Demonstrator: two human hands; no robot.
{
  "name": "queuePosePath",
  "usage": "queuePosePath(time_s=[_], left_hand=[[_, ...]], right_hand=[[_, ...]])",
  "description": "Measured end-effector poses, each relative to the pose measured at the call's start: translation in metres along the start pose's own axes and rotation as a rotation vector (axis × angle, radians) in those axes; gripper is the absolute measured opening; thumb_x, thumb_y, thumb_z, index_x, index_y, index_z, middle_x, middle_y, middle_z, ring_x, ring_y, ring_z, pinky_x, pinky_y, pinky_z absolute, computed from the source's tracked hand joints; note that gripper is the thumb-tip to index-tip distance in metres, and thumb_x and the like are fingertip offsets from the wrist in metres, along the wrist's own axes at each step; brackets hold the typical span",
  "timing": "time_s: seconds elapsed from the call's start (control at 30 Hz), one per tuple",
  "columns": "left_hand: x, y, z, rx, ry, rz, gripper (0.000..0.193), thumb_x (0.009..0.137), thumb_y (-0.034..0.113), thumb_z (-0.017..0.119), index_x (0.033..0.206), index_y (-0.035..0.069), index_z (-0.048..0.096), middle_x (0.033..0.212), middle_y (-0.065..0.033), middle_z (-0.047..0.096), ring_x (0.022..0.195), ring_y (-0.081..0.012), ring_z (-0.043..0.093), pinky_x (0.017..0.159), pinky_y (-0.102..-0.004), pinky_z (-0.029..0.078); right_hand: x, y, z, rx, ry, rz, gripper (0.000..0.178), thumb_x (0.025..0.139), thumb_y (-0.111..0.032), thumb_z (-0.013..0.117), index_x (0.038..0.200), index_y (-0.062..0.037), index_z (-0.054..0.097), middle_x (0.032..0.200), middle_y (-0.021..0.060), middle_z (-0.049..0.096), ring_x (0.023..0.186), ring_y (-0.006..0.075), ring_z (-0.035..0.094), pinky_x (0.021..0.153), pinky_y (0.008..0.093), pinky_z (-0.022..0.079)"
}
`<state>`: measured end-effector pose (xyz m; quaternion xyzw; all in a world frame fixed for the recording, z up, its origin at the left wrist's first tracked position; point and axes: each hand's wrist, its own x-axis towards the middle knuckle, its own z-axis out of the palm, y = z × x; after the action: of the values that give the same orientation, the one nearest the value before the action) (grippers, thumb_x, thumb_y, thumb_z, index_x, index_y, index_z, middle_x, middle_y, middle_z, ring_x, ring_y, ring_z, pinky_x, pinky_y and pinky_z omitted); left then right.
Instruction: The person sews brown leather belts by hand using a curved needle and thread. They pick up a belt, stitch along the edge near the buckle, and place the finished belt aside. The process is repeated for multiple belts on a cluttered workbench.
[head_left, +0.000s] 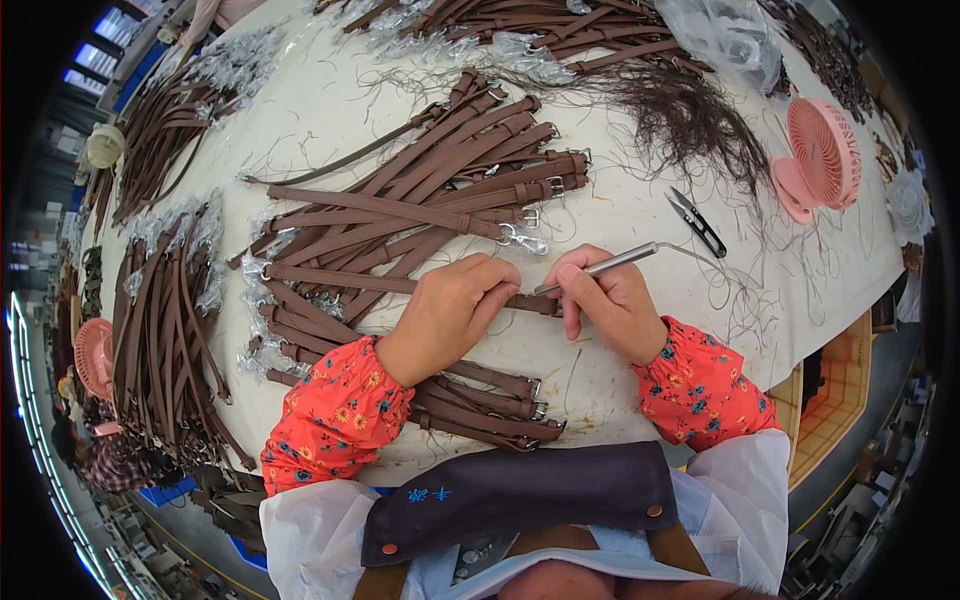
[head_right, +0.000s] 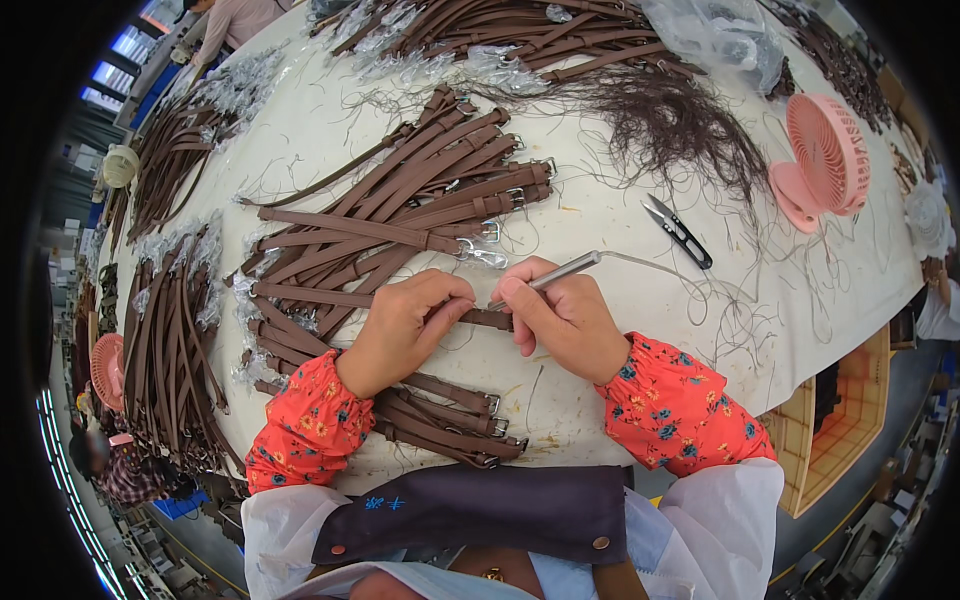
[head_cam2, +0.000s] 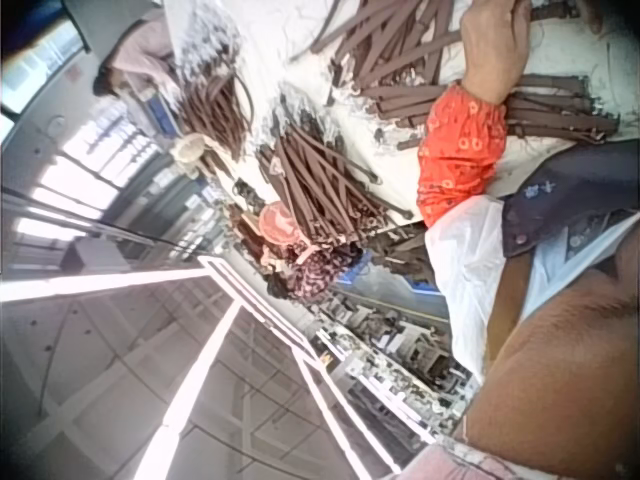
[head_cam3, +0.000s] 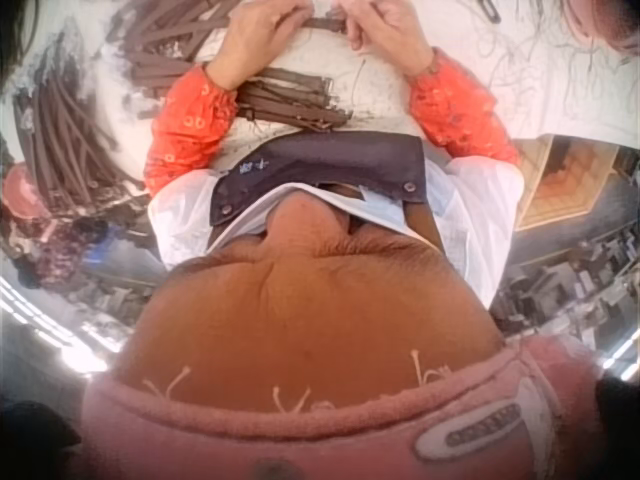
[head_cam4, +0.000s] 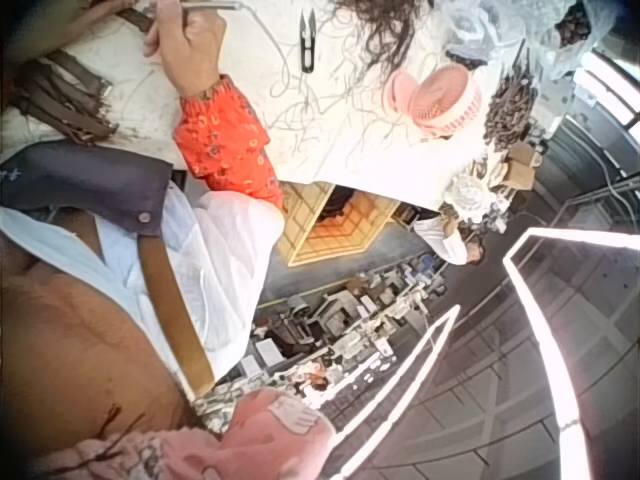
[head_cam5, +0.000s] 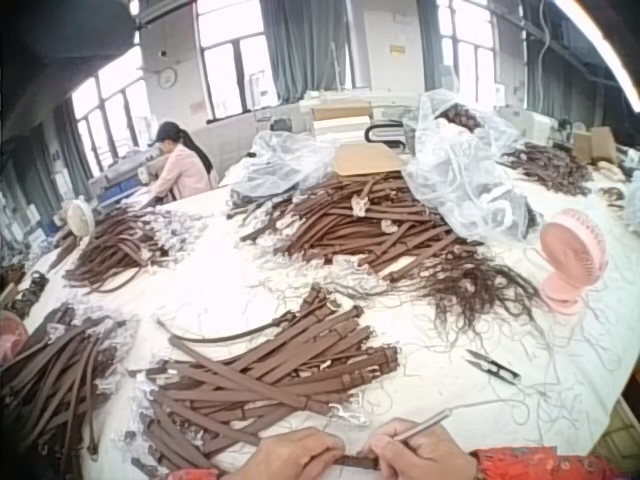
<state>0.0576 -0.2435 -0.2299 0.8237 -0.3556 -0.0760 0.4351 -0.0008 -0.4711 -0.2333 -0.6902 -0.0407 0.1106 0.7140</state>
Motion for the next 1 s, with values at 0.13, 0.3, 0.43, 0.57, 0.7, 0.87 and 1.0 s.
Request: queuePosePath(time_s=[0.13, 0.3, 0.43, 0.57, 0.7, 0.87, 1.0], left_hand=[[0.0, 0.0, -0.001, 0.033, 0.0, -0.021, 0.007, 0.091, 0.0, 0.068, 0.098, 0.001, 0.067, 0.087, -0.0139, 0.067, 0.072, -0.0286, 0.065, 0.065, -0.0343, 0.052], [0.0, 0.002, -0.006, 0.007, -0.044, -0.045, 0.009, 0.09, 0.004, 0.069, 0.099, 0.002, 0.068, 0.085, -0.013, 0.068, 0.072, -0.0299, 0.066, 0.067, -0.0351, 0.052], [0.001, 0.007, -0.023, -0.04, -0.474, 0.074, 0.01, 0.089, 0.01, 0.072, 0.097, 0.004, 0.071, 0.085, -0.0117, 0.069, 0.073, -0.0312, 0.066, 0.069, -0.0381, 0.053], [-0.001, 0.008, -0.028, 0.012, -0.418, 0.125, 0.013, 0.087, 0.013, 0.075, 0.098, 0.006, 0.072, 0.089, -0.0101, 0.069, 0.086, -0.0309, 0.066, 0.077, -0.0393, 0.053], [0.014, 0.001, -0.032, 0.631, 0.195, 0.212, 0.027, 0.082, 0.007, 0.076, 0.108, 0.008, 0.069, 0.109, -0.0085, 0.067, 0.107, -0.0321, 0.06, 0.095, -0.0439, 0.046], [0.01, -0.016, -0.034, 0.585, 0.034, 0.192, 0.025, 0.08, 0.01, 0.078, 0.103, 0.008, 0.069, 0.103, -0.0069, 0.064, 0.102, -0.031, 0.06, 0.093, -0.0438, 0.046], [0.007, -0.012, -0.02, 0.378, -0.033, 0.216, 0.025, 0.081, 0.013, 0.079, 0.102, 0.008, 0.068, 0.101, -0.0074, 0.064, 0.097, -0.0308, 0.06, 0.085, -0.0404, 0.05]], right_hand=[[0.0, 0.001, 0.0, -0.008, 0.002, -0.002, 0.027, 0.107, -0.023, 0.052, 0.102, 0.0005, 0.064, 0.065, 0.0012, 0.061, 0.055, 0.0075, 0.057, 0.054, 0.0238, 0.045], [-0.001, 0.004, 0.0, 0.027, 0.034, -0.047, 0.027, 0.108, -0.024, 0.05, 0.105, -0.0006, 0.063, 0.066, 0.0016, 0.06, 0.056, 0.0073, 0.056, 0.055, 0.0237, 0.045], [-0.001, 0.008, -0.001, 0.072, 0.066, -0.129, 0.026, 0.109, -0.026, 0.05, 0.112, -0.0021, 0.061, 0.07, 0.0027, 0.06, 0.059, 0.0078, 0.057, 0.059, 0.0234, 0.046], [-0.002, 0.0, 0.0, 0.049, 0.074, -0.097, 0.028, 0.11, -0.028, 0.049, 0.118, -0.0031, 0.059, 0.075, 0.0039, 0.061, 0.064, 0.0088, 0.058, 0.063, 0.0254, 0.048], [0.0, 0.003, 0.002, -0.036, 0.132, -0.158, 0.025, 0.109, -0.024, 0.05, 0.12, -0.0027, 0.059, 0.08, 0.0058, 0.065, 0.072, 0.0107, 0.063, 0.07, 0.0276, 0.052], [0.005, 0.009, 0.004, -0.331, 0.156, -0.372, 0.021, 0.099, -0.01, 0.064, 0.119, -0.004, 0.06, 0.093, 0.0086, 0.07, 0.084, 0.0195, 0.067, 0.079, 0.0318, 0.054], [0.006, 0.008, 0.005, -0.516, 0.109, -0.428, 0.034, 0.088, -0.004, 0.074, 0.119, -0.0065, 0.061, 0.104, 0.0093, 0.069, 0.096, 0.0281, 0.067, 0.084, 0.0368, 0.053]])
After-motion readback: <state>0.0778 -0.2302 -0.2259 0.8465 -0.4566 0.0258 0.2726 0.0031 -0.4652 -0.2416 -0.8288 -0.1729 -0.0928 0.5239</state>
